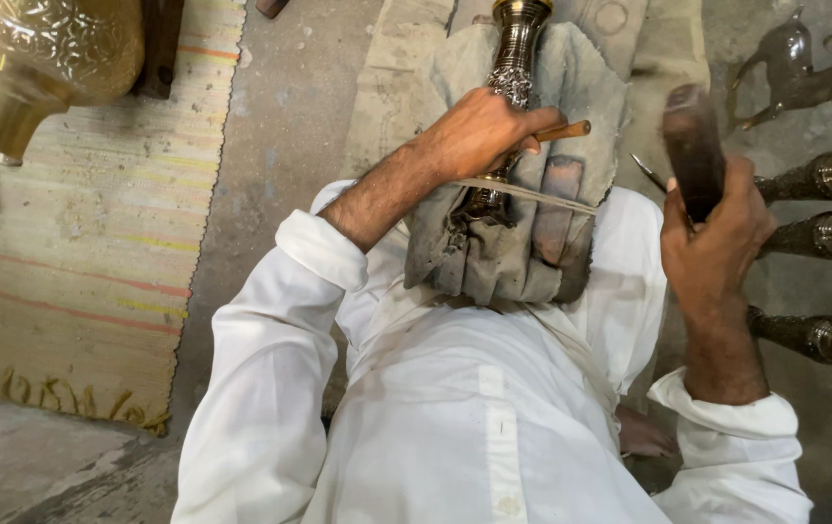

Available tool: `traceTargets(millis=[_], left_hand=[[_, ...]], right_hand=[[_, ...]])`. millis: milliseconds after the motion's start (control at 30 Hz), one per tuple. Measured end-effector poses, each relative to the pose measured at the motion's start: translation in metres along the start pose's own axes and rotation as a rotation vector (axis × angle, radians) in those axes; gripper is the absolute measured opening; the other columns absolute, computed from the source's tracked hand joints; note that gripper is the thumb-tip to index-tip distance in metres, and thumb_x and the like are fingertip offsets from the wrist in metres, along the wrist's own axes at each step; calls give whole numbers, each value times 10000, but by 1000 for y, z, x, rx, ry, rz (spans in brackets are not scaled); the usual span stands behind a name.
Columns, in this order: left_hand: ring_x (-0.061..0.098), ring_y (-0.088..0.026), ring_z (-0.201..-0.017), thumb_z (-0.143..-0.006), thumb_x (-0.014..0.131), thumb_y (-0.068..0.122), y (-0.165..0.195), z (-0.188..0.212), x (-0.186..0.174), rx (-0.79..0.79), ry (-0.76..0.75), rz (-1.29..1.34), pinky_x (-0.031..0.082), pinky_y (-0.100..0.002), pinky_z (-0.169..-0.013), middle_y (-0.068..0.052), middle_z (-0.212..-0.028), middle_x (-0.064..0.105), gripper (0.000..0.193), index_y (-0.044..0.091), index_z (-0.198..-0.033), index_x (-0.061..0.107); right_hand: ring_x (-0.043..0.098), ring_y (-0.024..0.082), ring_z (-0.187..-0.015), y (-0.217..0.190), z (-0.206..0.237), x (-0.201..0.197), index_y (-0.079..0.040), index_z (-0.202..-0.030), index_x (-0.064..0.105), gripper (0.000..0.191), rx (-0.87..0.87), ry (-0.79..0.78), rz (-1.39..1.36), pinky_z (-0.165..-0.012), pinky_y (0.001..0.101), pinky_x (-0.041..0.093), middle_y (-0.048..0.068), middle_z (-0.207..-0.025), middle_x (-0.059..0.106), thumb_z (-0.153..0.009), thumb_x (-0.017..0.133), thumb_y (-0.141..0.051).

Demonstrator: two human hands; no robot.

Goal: The person sits on the floor with an ornate brass vase clamped to a cloth-wrapped form on their lap. They hold a chisel against the vase's decorated surface and repeatedly strike it with a wooden mallet, repositioning the chisel to engrave details, and occasionally adjust the vase and its binding strap.

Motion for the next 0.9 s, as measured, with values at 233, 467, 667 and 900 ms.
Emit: traceTargets(millis=[233, 467, 667, 900], left_hand=[[730, -285, -638, -1016, 670, 316, -5, 4, 2, -37, -32, 10, 565, -453, -591, -77, -691, 713, 277, 144, -1230, 628], [743, -239, -637, -989, 649, 292, -9, 6, 4, -30, 1, 13, 574, -418, -561, -56, -739, 734, 287, 135, -1229, 627], [727, -283, -628, -1023, 676, 337, -12, 14, 4, -54, -19, 13, 567, -443, -574, -77, -718, 723, 272, 121, -1180, 625], [730, -285, -632, -994, 672, 323, -13, 18, -3, -43, 63, 62, 568, -428, -559, -82, -758, 738, 282, 138, -1203, 629]], right_hand=[[656, 331, -983, -5, 3, 2, 4, -1266, 602, 411, -107, -22, 155, -907, 469, 489, 164, -1096, 677, -905, 800, 22], [670, 344, -1039, -6, -3, -1, 15, -1258, 588, 414, -134, 2, 108, -925, 459, 491, 180, -1110, 677, -894, 785, 30], [668, 348, -1039, -15, -10, -9, 12, -1261, 576, 400, -142, -10, 103, -930, 458, 495, 179, -1096, 668, -916, 779, 24], [660, 342, -973, -28, -20, -19, 9, -1297, 583, 425, -128, -5, -4, -882, 456, 502, 176, -1068, 647, -925, 789, 0]])
Point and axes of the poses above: each hand's wrist, its own z-axis away from the middle knuckle, its own x-axis out of the palm, y = z × x, the point moved 9 cm from there along -z, towards the middle knuckle
